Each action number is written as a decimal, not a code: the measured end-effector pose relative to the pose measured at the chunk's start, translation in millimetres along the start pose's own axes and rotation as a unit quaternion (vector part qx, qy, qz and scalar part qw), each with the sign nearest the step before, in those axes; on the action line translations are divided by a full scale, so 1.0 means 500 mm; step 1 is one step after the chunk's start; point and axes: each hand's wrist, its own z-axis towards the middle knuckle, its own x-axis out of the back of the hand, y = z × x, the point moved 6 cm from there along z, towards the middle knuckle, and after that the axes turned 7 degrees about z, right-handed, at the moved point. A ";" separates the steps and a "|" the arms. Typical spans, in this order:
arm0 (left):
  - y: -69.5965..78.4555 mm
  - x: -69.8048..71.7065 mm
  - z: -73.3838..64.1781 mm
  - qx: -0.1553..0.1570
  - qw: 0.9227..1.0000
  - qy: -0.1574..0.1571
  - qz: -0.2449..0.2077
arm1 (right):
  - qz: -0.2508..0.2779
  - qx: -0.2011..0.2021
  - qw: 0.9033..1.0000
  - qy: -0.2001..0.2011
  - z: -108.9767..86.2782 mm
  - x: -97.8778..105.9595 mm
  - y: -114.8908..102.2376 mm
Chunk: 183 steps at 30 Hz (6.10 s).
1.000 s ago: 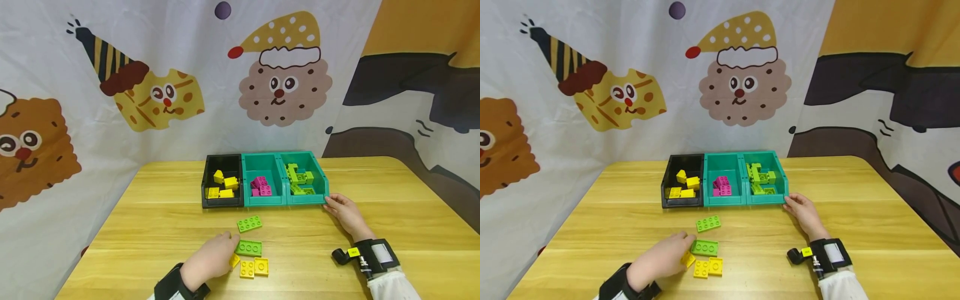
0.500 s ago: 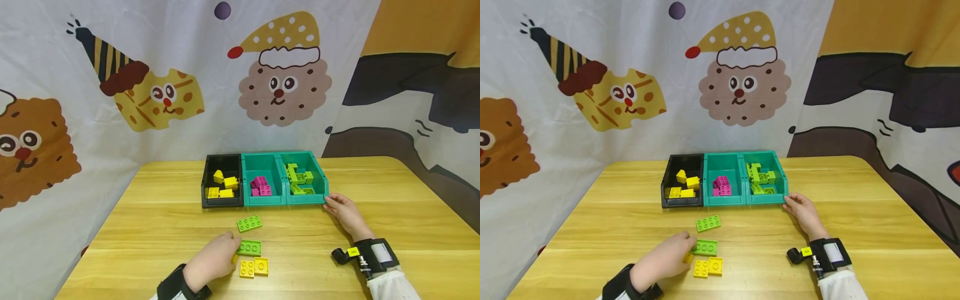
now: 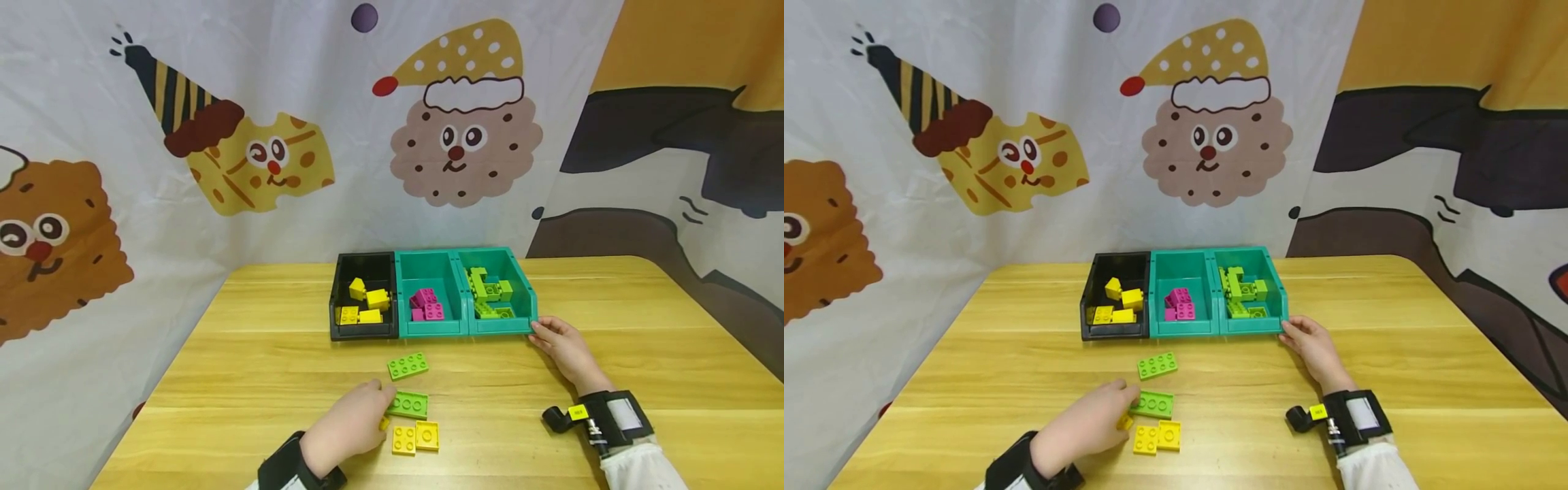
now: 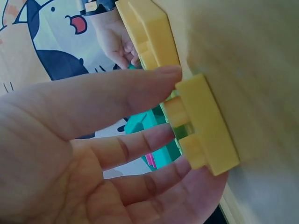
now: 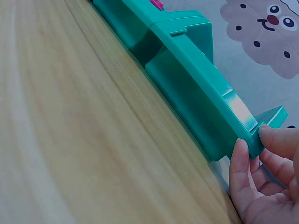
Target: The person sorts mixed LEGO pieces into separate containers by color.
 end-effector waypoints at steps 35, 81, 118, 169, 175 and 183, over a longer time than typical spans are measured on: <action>-0.015 0.016 -0.016 0.014 1.000 0.002 -0.015 | -0.014 -0.003 1.000 0.006 0.002 0.002 0.001; -0.124 0.151 0.078 0.071 0.954 0.273 -0.103 | -0.029 -0.001 0.999 0.013 0.006 0.000 0.000; -0.202 0.100 0.193 0.199 0.946 0.214 -0.142 | -0.016 0.001 1.000 0.009 0.003 0.000 0.005; -0.043 0.133 0.083 0.001 0.933 0.308 -0.183 | -0.015 0.003 1.000 0.010 0.002 0.002 0.000; -0.001 0.112 0.061 -0.033 0.959 0.241 -0.146 | -0.013 0.001 1.000 0.010 0.002 0.001 0.001; 0.041 0.069 0.023 -0.072 0.980 0.168 -0.075 | -0.002 0.002 1.000 0.002 0.003 0.001 0.005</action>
